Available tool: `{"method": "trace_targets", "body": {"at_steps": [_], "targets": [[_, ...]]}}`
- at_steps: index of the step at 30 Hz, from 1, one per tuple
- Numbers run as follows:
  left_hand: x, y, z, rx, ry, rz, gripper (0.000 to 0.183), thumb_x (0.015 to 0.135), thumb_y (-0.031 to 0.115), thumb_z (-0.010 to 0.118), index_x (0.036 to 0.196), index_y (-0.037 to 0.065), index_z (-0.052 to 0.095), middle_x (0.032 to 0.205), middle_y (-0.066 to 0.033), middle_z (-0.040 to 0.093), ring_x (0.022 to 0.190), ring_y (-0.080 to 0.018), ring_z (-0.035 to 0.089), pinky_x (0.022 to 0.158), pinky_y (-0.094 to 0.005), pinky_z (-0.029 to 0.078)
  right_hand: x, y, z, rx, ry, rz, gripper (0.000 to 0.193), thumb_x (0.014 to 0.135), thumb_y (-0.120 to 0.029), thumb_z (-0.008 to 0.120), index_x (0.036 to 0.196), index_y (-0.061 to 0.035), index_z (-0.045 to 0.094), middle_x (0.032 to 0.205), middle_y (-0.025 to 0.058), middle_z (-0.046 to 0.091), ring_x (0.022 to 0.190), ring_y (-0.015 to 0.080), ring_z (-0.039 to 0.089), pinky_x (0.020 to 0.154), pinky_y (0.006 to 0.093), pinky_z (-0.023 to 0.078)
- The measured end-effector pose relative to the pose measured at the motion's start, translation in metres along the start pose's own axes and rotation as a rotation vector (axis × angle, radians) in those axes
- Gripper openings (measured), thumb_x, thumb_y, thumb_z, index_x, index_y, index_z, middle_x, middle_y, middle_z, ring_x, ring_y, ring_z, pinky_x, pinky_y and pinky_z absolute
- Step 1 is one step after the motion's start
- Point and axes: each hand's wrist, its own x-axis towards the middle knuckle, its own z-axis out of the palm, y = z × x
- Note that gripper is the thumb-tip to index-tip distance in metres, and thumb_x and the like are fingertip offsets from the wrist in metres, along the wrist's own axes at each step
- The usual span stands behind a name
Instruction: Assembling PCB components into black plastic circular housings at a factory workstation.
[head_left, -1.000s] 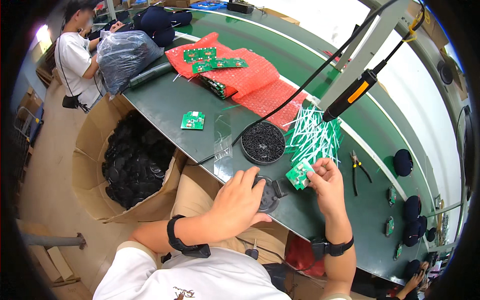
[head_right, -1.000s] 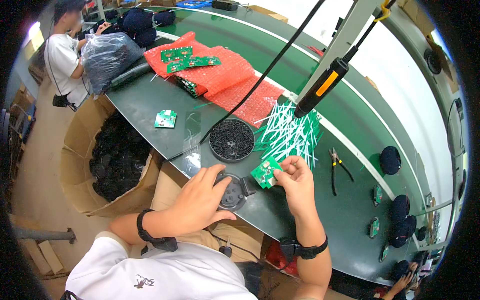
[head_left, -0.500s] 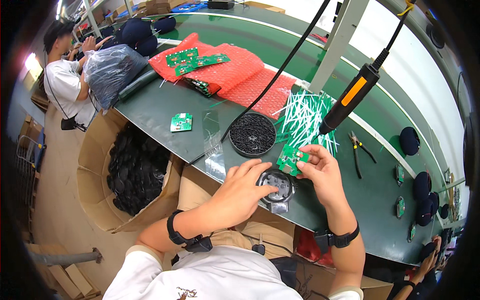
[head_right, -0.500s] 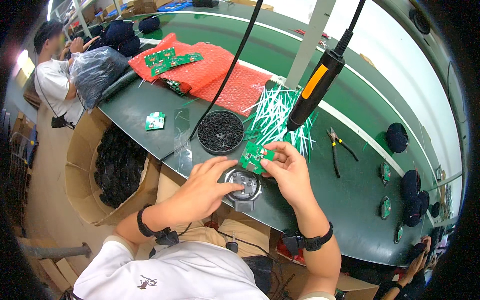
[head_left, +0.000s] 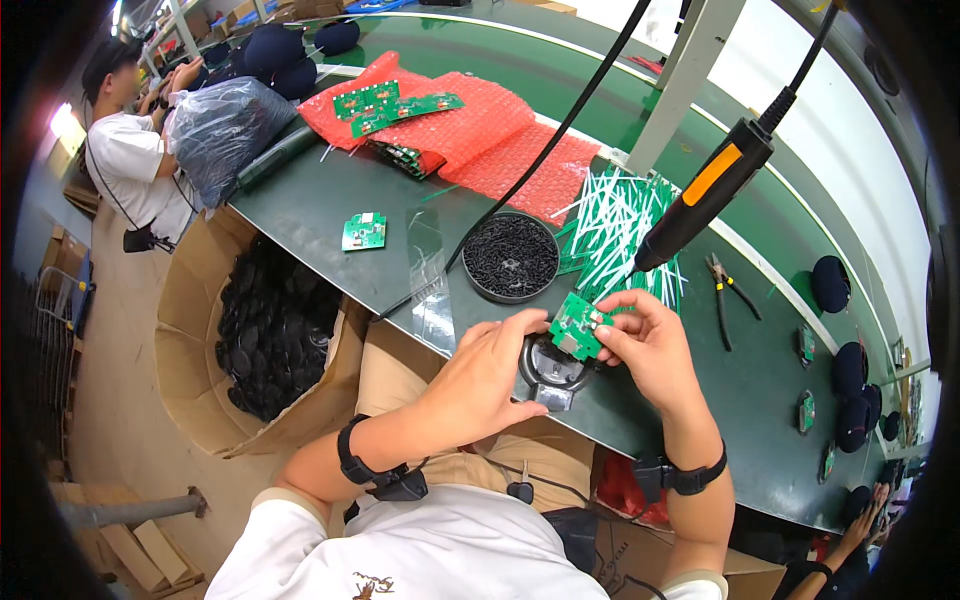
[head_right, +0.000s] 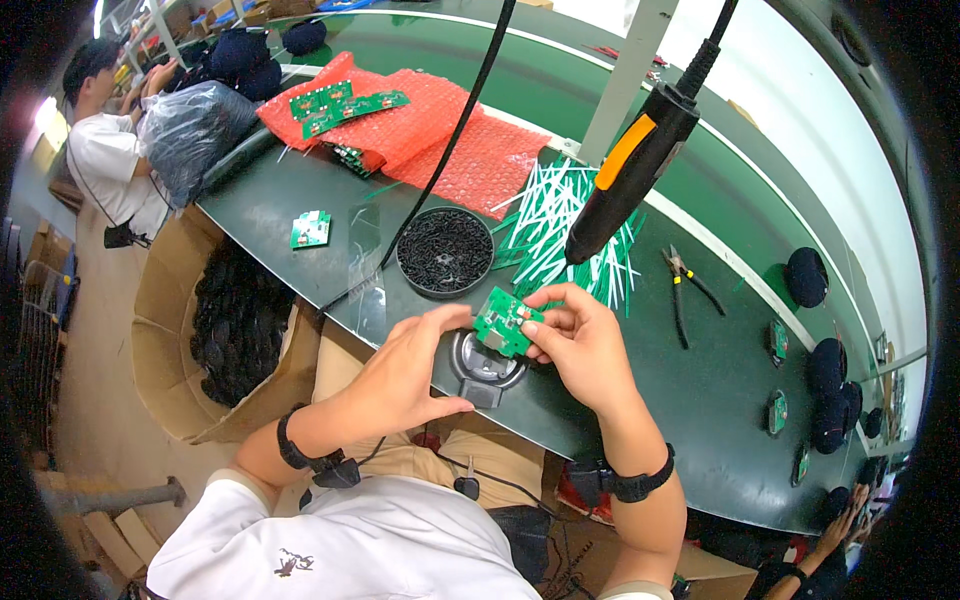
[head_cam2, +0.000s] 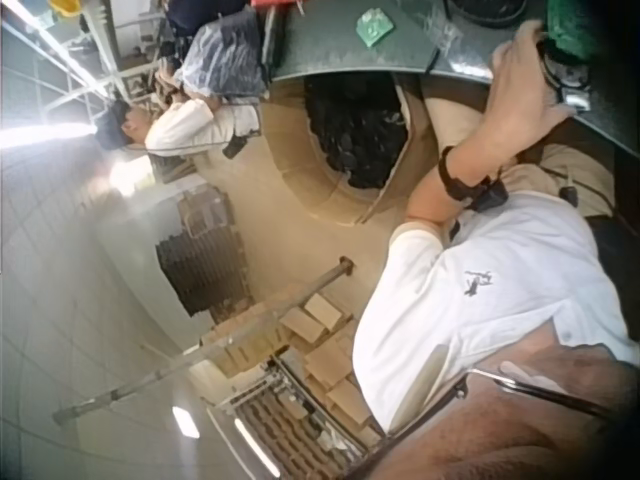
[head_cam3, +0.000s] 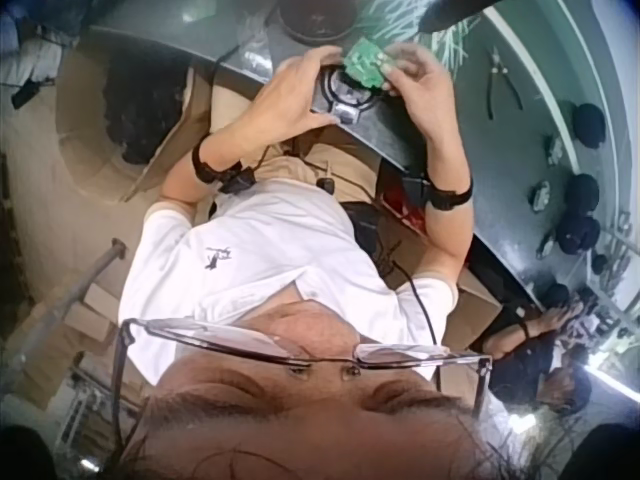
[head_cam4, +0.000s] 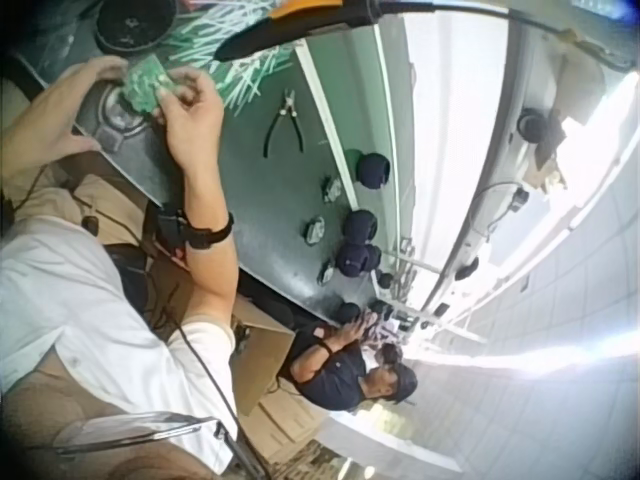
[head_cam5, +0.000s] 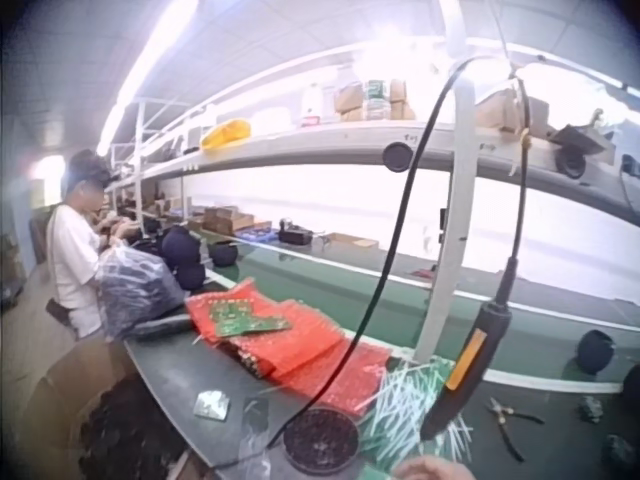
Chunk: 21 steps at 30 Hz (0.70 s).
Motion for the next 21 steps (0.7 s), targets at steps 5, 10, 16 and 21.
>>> {"method": "trace_targets", "body": {"at_steps": [5,10,16,21], "targets": [[0.001,-0.004,0.0,-0.017,-0.019,0.031,0.105,0.069,0.022,0.093,0.156,0.006,0.036,0.145,-0.0181,0.054,0.133,-0.0353,0.053,0.111,-0.0484,0.038,-0.004,-0.001,0.008,-0.184,-0.073,0.066,0.02,0.092,0.005,0.072,0.11,-0.0007,0.069,0.08,0.0024,0.07,0.069,0.0076,0.063,0.064,0.0239,0.052],[-0.002,-0.007,0.0,0.143,-0.003,0.157,0.09,0.069,0.025,0.091,0.147,0.008,0.051,0.148,-0.0167,0.053,0.134,-0.0336,0.052,0.11,-0.049,0.038,-0.01,-0.006,0.013,-0.458,-0.061,-0.104,0.022,0.086,-0.001,0.079,0.107,-0.0031,0.074,0.085,0.0052,0.069,0.071,0.0112,0.064,0.066,0.0277,0.052],[0.002,-0.01,0.002,0.222,0.059,0.196,0.06,0.08,0.022,0.082,0.135,0.007,0.063,0.142,-0.013,0.06,0.129,-0.0332,0.058,0.105,-0.0465,0.045,-0.01,-0.012,0.013,-0.611,-0.049,-0.35,0.032,0.079,-0.009,0.086,0.11,-0.0061,0.077,0.104,0.0089,0.066,0.087,0.0197,0.066,0.076,0.0321,0.054],[0.02,-0.016,-0.01,-0.011,0.216,0.121,0.029,0.094,0.014,0.071,0.121,0.004,0.07,0.115,-0.0158,0.073,0.106,-0.0364,0.069,0.09,-0.0417,0.056,-0.01,-0.014,0.016,-0.519,-0.123,-0.621,0.037,0.075,-0.008,0.088,0.111,-0.0041,0.076,0.115,0.0125,0.07,0.103,0.0256,0.071,0.084,0.0341,0.056]]}}
